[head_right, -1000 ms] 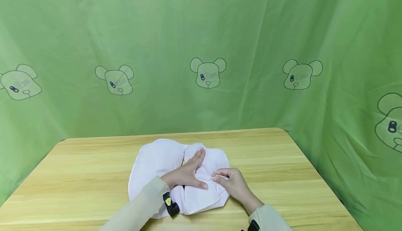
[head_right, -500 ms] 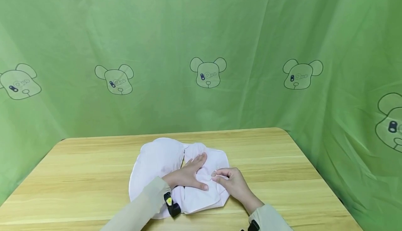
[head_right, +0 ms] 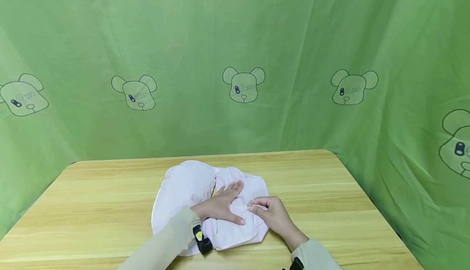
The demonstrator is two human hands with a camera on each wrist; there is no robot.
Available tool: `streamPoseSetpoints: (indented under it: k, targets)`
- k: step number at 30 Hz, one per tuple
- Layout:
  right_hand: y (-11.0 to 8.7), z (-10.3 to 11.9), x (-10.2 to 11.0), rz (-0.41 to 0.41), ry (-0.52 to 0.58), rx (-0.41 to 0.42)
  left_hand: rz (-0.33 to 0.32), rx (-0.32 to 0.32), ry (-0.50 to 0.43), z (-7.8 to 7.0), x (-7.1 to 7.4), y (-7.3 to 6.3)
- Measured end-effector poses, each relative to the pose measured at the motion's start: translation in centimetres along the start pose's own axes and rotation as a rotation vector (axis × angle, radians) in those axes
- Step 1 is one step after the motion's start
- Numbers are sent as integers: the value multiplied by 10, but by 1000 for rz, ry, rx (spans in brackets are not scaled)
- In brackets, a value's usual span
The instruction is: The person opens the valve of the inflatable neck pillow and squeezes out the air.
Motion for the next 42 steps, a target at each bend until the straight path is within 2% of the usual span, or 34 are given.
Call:
streamPoseSetpoints:
  k: [17,42]
  targets:
    - [-2,8,0,-4,-2,49,-3,-5,70,-2,-2,1]
    - [-1,6,-1,18,-19,5,-13,15,154,-1,-5,3]
Point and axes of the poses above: each hand's wrist, its own y-axis towards the middle knuckle, its own x-axis out of the back of the hand, z = x × y, the point moved 10 cm from there along y, towards the middle knuckle
